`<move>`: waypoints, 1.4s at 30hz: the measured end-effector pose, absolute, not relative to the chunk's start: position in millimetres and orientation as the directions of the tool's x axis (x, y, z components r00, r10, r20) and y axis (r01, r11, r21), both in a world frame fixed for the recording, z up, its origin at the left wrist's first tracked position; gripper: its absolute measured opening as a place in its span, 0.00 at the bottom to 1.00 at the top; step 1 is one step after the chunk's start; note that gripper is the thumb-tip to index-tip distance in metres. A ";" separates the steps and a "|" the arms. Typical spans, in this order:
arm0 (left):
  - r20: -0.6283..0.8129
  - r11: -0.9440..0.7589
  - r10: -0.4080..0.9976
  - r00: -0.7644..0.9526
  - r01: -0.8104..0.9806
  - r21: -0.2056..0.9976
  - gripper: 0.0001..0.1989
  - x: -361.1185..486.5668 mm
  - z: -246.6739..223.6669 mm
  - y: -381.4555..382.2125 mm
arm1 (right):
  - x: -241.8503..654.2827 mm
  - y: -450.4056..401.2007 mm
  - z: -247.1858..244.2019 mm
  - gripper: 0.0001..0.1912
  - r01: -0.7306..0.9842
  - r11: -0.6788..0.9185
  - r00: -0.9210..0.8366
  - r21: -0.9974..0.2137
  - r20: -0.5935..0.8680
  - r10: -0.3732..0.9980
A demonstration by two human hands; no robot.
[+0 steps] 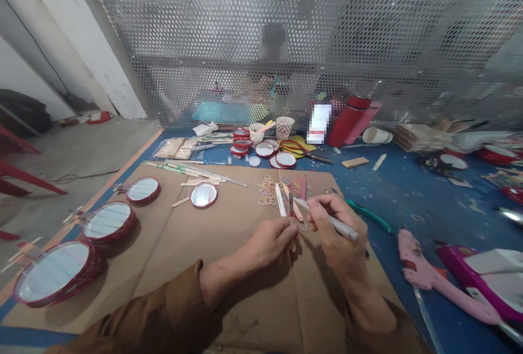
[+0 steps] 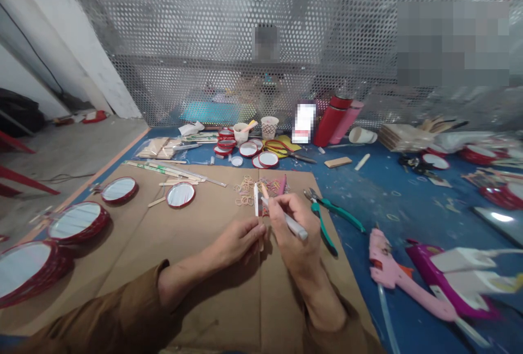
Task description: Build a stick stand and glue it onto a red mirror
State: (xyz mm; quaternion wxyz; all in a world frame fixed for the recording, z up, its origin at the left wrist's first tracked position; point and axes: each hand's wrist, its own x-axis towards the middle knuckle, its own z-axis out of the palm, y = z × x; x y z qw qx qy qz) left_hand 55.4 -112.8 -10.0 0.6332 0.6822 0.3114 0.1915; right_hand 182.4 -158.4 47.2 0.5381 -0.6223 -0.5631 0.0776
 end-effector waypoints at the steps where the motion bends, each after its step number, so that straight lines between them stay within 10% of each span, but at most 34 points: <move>1: -0.136 -0.004 0.669 0.731 0.186 0.983 0.20 55.4 -10.0 -112.7 | 182.5 -158.3 46.7 0.13 0.614 0.215 0.358 -0.759 0.511 0.781; 42: -0.147 0.033 0.664 0.733 0.168 0.985 0.21 54.4 -11.9 -113.5 | 180.4 -159.4 49.3 0.13 0.591 0.189 0.404 -0.784 0.490 0.773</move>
